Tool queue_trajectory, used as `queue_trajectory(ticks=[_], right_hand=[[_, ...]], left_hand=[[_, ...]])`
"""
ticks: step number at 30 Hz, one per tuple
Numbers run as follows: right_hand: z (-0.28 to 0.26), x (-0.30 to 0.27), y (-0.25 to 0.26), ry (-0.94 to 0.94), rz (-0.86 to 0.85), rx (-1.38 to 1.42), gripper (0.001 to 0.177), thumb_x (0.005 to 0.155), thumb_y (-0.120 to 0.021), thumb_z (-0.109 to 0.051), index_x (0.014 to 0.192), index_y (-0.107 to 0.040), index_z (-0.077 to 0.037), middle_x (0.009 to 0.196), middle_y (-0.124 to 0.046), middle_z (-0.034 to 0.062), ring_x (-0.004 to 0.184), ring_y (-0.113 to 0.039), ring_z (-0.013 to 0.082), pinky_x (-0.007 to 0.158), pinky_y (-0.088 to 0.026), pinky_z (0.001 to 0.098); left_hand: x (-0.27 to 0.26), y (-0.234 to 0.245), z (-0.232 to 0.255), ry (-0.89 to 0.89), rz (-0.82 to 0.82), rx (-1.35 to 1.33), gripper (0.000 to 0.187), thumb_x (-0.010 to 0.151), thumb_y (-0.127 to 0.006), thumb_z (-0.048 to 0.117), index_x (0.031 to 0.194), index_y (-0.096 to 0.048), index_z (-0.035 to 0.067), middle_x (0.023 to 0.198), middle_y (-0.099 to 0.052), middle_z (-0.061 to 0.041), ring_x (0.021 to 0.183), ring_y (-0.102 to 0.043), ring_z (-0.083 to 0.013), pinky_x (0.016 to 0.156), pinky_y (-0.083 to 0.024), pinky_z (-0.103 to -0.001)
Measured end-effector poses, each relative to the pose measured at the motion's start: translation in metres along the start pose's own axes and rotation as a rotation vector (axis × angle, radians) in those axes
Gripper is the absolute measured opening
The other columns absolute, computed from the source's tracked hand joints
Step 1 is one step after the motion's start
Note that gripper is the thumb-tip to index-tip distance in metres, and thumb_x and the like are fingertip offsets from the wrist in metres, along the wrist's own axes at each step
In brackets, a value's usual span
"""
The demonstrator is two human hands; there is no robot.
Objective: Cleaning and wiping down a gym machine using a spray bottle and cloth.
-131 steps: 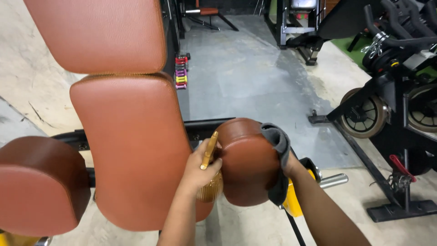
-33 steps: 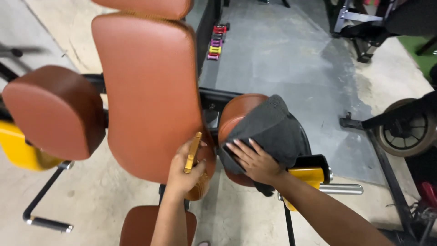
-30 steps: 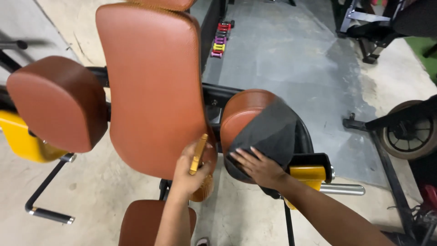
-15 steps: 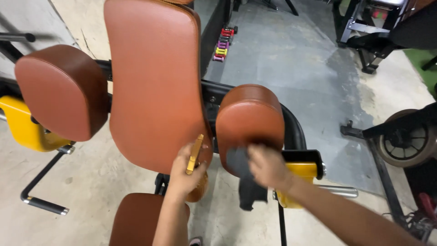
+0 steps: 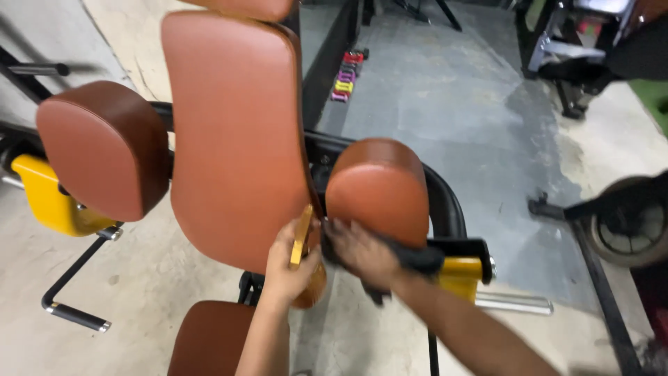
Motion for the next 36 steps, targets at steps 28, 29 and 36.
queue_trajectory(ticks=[28,29,36], right_hand=[[0.02,0.057,0.004,-0.222,0.02,0.243,0.06,0.088,-0.054,-0.031,0.141,-0.058,-0.002,0.16,-0.044,0.017,0.15,-0.032,0.0355,0.124,-0.023,0.0496],[-0.006,0.047,-0.008,-0.137,-0.004,0.163,0.059,0.092,-0.052,-0.031,0.142,-0.057,-0.001,0.159,-0.044,0.0164,0.151,-0.032,0.0348,0.124,-0.021,0.0487],[-0.083,-0.074,-0.047,0.16,-0.172,0.367,0.07,0.084,-0.053,-0.028,0.148,-0.048,-0.002,0.157,-0.041,0.0164,0.146,-0.036,0.0331,0.118,-0.021,0.0471]], left_hand=[[-0.01,-0.007,-0.038,-0.037,0.07,0.111,0.048,0.071,-0.071,0.002,0.119,-0.065,0.003,0.112,-0.067,-0.017,0.107,-0.065,-0.0346,0.092,-0.051,-0.041],[-0.016,-0.002,-0.051,0.064,0.063,0.165,0.05,0.069,-0.073,0.002,0.118,-0.065,0.003,0.108,-0.066,-0.017,0.103,-0.064,-0.0342,0.089,-0.051,-0.041],[-0.029,0.023,-0.069,0.424,-0.094,0.16,0.047,0.071,-0.07,0.005,0.118,-0.067,0.009,0.096,-0.066,-0.014,0.085,-0.067,-0.0294,0.079,-0.055,-0.04]])
Point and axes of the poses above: each hand's wrist, its own x-axis towards the middle knuckle, its own y-axis out of the back of the hand, z = x × y, the point moved 8 cm from there along x, towards the middle knuckle
